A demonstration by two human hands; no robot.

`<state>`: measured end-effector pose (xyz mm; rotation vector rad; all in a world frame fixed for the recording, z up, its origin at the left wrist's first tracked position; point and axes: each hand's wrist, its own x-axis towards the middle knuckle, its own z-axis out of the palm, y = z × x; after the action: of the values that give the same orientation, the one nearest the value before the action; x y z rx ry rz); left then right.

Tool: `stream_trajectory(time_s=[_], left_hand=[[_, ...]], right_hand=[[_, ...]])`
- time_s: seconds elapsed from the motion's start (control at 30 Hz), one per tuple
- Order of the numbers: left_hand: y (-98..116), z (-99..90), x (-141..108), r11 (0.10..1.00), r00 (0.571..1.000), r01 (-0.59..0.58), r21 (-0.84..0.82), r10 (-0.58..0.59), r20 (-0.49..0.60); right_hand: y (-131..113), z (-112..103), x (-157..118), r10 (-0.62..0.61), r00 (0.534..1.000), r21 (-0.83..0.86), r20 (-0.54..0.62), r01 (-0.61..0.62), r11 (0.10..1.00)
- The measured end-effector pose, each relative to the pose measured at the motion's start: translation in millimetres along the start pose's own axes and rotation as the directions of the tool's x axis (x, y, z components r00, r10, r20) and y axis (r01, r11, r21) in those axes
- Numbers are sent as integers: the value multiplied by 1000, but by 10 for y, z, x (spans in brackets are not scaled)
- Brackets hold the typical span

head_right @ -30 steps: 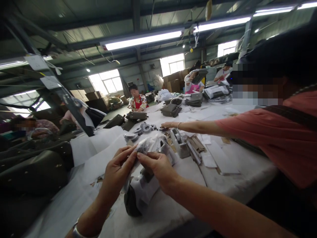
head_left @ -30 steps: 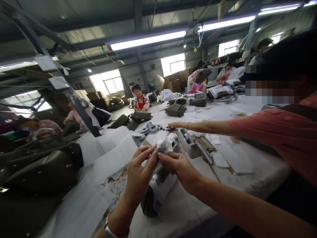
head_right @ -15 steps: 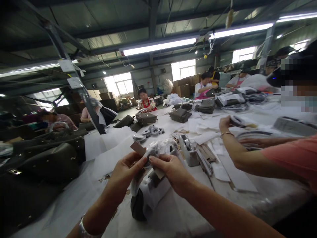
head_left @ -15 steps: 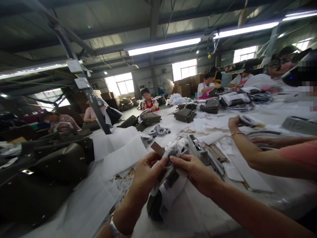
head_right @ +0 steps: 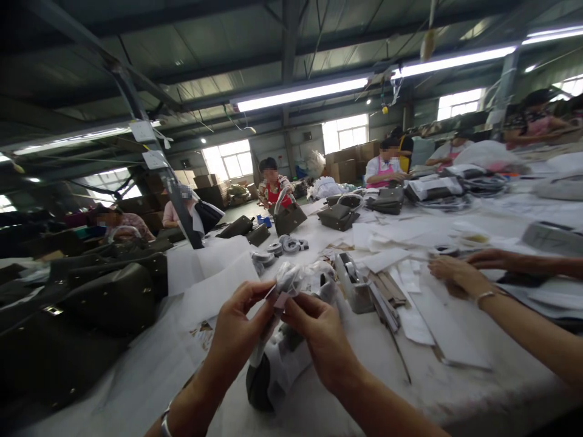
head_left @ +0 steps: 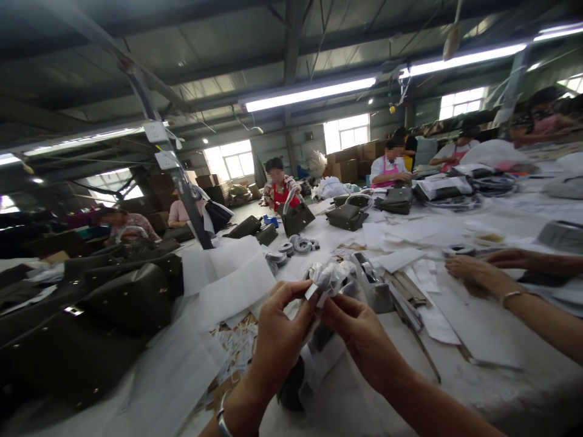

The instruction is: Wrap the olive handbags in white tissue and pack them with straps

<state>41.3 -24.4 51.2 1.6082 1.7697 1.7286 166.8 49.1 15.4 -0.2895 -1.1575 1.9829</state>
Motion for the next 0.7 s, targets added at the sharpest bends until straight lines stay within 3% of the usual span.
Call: stream_trajectory(time_s=[0.27,0.5,0.6,0.7], left_hand=[[54,14,-33,990,996,-64,124,70,-46],[123,-40,-45,962,996,-85,261,90,-8],[112,-26,-42,859,982,-168,484,189,6],[86,18,-101,657,942,-271,704,330,55]], right_hand=[[187,31,82,-97,990,-123,-107,84,989],[162,47,61,-118,986,-240,-118,87,967],[171,49,59,-118,983,-252,-137,80,964],[184,60,65,-101,987,-217,-123,73,973]])
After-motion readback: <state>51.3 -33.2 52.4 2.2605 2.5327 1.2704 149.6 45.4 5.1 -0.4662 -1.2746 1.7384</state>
